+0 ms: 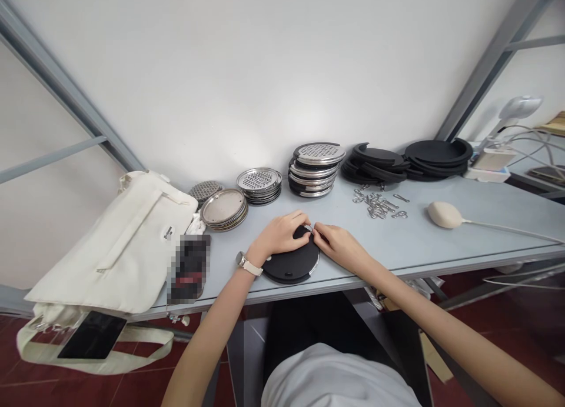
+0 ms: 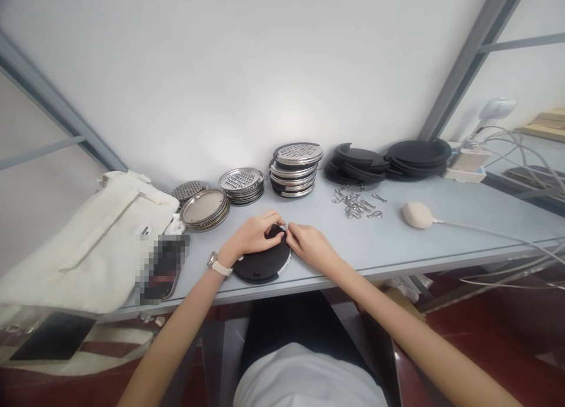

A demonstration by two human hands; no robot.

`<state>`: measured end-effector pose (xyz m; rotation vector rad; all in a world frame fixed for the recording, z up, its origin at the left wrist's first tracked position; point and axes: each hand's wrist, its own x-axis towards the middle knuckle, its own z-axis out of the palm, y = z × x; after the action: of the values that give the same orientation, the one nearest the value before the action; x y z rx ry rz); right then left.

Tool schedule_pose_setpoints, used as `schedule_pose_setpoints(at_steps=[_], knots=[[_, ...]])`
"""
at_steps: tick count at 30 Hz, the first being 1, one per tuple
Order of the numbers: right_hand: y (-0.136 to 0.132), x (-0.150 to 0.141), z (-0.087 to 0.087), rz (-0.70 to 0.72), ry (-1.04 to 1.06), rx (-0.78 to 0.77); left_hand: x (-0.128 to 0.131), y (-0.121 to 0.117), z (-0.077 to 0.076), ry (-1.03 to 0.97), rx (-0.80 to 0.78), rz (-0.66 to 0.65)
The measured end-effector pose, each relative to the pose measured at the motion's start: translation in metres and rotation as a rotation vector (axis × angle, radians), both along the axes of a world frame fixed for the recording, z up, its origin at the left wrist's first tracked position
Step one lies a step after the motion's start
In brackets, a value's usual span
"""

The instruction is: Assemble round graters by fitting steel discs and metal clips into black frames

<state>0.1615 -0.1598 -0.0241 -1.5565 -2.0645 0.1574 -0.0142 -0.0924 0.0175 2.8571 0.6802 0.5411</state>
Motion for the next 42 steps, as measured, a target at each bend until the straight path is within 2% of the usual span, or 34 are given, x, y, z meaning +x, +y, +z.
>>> schedule_pose_setpoints(at_steps=[10,20,42], knots=[[0.0004,0.0004,-0.0012,0.015,0.017,-0.012,-0.0002,0.0,-0.0007,0.017,0.046,0.072],[0.0011,-0.0005,-0.0013,0.01,0.014,-0.023,-0.0001,0.0011,-0.0012,0.017,0.067,0.041],[0.0005,-0.0002,-0.0015,-0.026,0.034,-0.047,-0.0003,0.0005,-0.0002,-0.003,-0.005,0.031]])
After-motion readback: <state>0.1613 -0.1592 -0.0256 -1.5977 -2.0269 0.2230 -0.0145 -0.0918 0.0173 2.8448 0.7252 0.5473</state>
